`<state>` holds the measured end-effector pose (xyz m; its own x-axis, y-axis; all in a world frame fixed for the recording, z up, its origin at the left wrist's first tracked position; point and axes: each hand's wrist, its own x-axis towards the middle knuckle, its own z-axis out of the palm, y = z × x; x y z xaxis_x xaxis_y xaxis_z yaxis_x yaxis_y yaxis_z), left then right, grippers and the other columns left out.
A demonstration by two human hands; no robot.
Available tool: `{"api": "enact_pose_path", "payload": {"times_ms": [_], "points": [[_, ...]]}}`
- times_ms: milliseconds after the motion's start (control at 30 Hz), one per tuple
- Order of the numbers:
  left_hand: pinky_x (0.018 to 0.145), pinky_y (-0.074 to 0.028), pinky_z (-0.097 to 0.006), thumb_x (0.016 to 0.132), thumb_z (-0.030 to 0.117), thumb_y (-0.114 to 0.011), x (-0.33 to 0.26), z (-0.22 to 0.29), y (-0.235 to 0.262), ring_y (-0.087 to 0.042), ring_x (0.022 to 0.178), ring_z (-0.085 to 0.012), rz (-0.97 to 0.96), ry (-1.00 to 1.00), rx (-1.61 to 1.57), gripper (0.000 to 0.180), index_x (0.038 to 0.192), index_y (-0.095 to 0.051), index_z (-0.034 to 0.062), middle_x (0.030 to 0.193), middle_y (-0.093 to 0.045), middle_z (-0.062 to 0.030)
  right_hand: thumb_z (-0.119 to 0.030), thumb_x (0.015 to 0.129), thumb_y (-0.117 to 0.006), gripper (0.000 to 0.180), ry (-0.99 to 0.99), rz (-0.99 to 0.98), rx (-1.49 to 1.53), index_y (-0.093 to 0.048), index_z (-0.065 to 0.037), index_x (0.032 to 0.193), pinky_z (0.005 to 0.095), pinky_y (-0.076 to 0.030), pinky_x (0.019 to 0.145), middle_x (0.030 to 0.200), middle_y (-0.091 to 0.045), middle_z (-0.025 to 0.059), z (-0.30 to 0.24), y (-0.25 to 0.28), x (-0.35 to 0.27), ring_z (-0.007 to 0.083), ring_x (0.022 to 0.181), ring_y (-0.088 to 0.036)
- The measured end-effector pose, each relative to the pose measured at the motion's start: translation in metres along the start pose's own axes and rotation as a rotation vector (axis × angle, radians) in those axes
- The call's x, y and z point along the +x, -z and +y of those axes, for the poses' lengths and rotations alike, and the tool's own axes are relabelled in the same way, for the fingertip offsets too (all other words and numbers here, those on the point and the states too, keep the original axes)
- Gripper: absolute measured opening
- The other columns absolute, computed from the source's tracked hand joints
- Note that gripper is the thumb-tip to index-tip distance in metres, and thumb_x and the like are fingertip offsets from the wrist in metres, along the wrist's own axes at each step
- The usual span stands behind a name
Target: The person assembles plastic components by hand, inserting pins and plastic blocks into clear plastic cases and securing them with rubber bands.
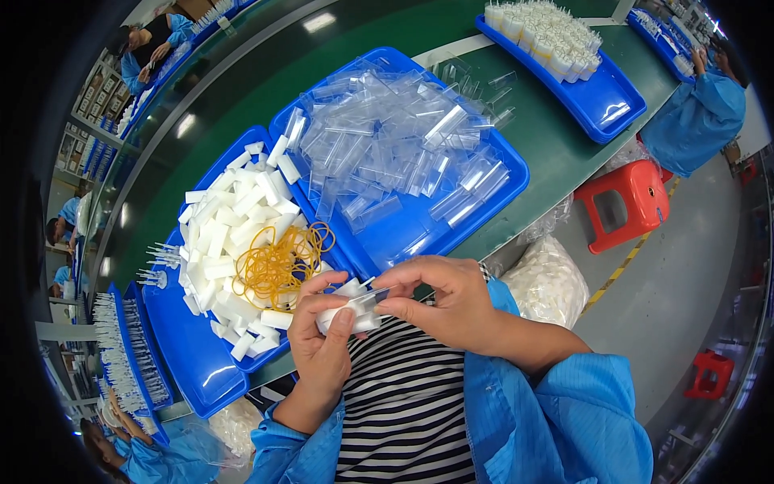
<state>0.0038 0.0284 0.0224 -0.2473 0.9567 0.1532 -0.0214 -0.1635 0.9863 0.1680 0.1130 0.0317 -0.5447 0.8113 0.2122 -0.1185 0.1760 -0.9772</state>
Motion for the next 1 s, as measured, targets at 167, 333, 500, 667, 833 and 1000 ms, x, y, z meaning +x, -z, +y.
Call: {"api": "enact_pose_path", "payload": {"times_ms": [167, 333, 500, 667, 833, 1000], "points": [[0.053, -0.050, -0.019, 0.087, 0.006, -0.055, 0.000, 0.001, 0.001, -0.055, 0.079, -0.0121, -0.033, 0.001, 0.079, 0.012, 0.098, -0.057, 0.0019, 0.117, -0.047, -0.0151, -0.001, 0.072, -0.073, 0.022, -0.024, -0.009, -0.124, -0.066, 0.000, 0.093, 0.0206, -0.045, 0.063, 0.084, -0.067, 0.0088, -0.009, 0.002, 0.005, 0.0117, 0.073, -0.062], [0.052, -0.049, -0.018, 0.088, 0.007, -0.054, -0.001, 0.003, -0.005, -0.054, 0.079, -0.0117, -0.022, 0.090, 0.012, 0.011, 0.097, -0.055, 0.0016, 0.116, -0.047, -0.0138, -0.003, 0.071, -0.074, 0.022, -0.230, -0.083, -0.018, -0.067, -0.002, 0.091, 0.0218, -0.044, 0.064, 0.082, -0.066, 0.0076, -0.007, 0.010, 0.007, 0.0105, 0.074, -0.061], [0.052, -0.049, -0.018, 0.088, 0.008, -0.054, -0.002, 0.000, -0.004, -0.053, 0.083, -0.0116, -0.014, 0.127, -0.015, 0.012, 0.099, -0.052, 0.0018, 0.115, -0.048, -0.0137, -0.002, 0.071, -0.073, 0.021, -0.064, -0.051, -0.189, -0.067, -0.002, 0.091, 0.0221, -0.044, 0.069, 0.084, -0.066, 0.0073, -0.010, 0.007, 0.005, 0.0093, 0.075, -0.058], [0.050, -0.048, -0.018, 0.088, 0.007, -0.054, -0.002, 0.000, -0.005, -0.053, 0.086, -0.0121, -0.027, 0.084, 0.012, 0.012, 0.098, -0.052, 0.0017, 0.114, -0.049, -0.0136, -0.001, 0.071, -0.073, 0.021, -0.316, -0.034, 0.251, -0.066, -0.002, 0.091, 0.0236, -0.045, 0.072, 0.088, -0.065, 0.0086, -0.001, 0.010, 0.003, 0.0103, 0.076, -0.058], [0.062, -0.049, -0.024, 0.086, 0.006, -0.057, -0.005, 0.000, -0.006, -0.053, 0.089, -0.0170, 0.049, 0.110, 0.056, 0.011, 0.095, -0.054, 0.0019, 0.111, -0.052, -0.0147, 0.001, 0.073, -0.071, 0.021, -0.130, -0.023, -0.135, -0.064, 0.001, 0.093, 0.0237, -0.045, 0.073, 0.088, -0.064, 0.0088, -0.006, 0.005, -0.001, 0.0108, 0.078, -0.058], [0.056, -0.050, -0.020, 0.090, 0.006, -0.050, -0.004, -0.006, 0.002, -0.055, 0.079, -0.0110, -0.139, -0.047, 0.292, 0.012, 0.100, -0.045, 0.0024, 0.116, -0.045, -0.0153, 0.000, 0.072, -0.072, 0.021, -0.231, -0.067, 0.042, -0.065, -0.001, 0.092, 0.0241, -0.045, 0.071, 0.087, -0.064, 0.0092, -0.001, 0.015, 0.003, 0.0118, 0.078, -0.059]]}}
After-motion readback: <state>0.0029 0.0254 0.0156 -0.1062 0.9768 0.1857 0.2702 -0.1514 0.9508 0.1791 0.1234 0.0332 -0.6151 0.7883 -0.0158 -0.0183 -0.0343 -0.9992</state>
